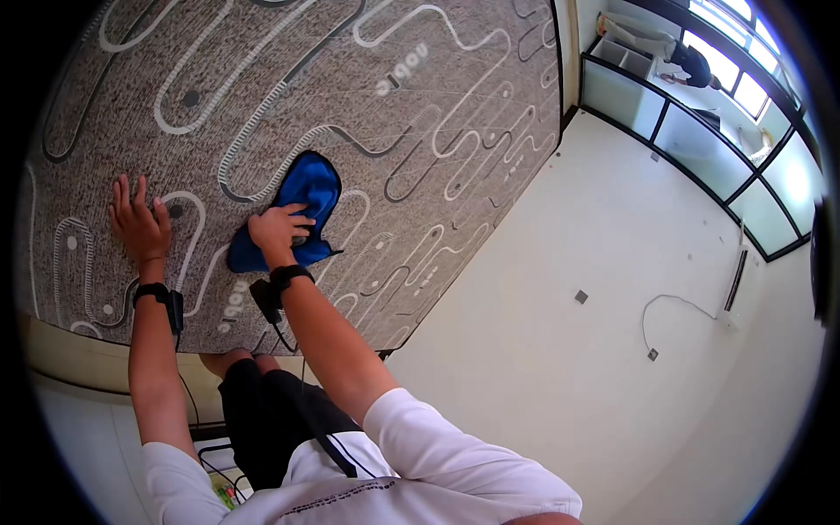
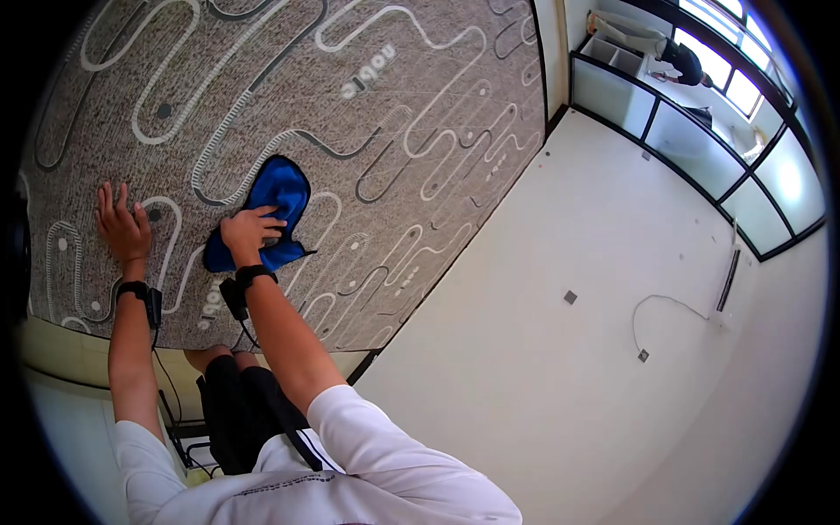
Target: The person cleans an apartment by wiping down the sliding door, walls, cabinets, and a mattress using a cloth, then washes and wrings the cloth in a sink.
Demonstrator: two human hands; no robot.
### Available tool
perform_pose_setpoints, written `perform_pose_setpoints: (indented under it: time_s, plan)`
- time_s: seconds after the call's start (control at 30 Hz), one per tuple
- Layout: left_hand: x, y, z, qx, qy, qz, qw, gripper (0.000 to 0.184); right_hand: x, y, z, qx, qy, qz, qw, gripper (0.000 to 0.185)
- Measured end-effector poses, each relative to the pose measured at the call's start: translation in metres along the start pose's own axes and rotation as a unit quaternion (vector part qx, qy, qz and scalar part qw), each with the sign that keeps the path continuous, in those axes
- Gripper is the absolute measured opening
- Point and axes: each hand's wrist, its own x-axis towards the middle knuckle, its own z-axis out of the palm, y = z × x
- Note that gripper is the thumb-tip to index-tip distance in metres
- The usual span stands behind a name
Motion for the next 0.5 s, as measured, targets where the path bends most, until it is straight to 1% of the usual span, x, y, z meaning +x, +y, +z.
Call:
perform_pose_setpoints:
  time_s: [0.07,0.17,0.27,0.33,0.37,0.4,0.47,0.5]
  plan:
    - [0.000,-0.001,0.000,0.001,0.003,0.003,1.000,0.041,-0.002,-0.002,-0.001,-0.023,-0.002,0.007,1.000,0.111]
    - [0.001,0.001,0.000,0.003,0.016,0.008,1.000,0.040,-0.007,-0.005,-0.003,0.018,0.004,0.015,1.000,0.111]
    - [0.000,0.005,-0.003,0.002,0.026,0.013,1.000,0.039,-0.008,0.006,0.002,0.020,0.032,-0.006,0.999,0.113]
    - [-0.001,0.005,-0.003,0.004,0.033,0.013,0.999,0.039,-0.010,0.010,0.008,0.013,0.079,-0.043,0.996,0.113]
    - [-0.001,0.005,-0.002,0.001,0.032,0.014,0.999,0.039,-0.012,0.014,0.008,0.002,0.078,-0.060,0.995,0.107]
    - [-0.003,0.003,-0.003,0.000,0.030,0.015,0.999,0.039,-0.017,0.023,0.012,0.004,0.079,-0.062,0.995,0.107]
    - [-0.004,0.000,-0.001,0.000,0.038,0.018,0.999,0.039,-0.013,0.047,0.037,-0.020,0.203,-0.184,0.962,0.096]
    - [-0.006,-0.001,0.000,-0.001,0.040,0.019,0.999,0.040,-0.011,0.067,0.050,-0.035,0.268,-0.251,0.929,0.084]
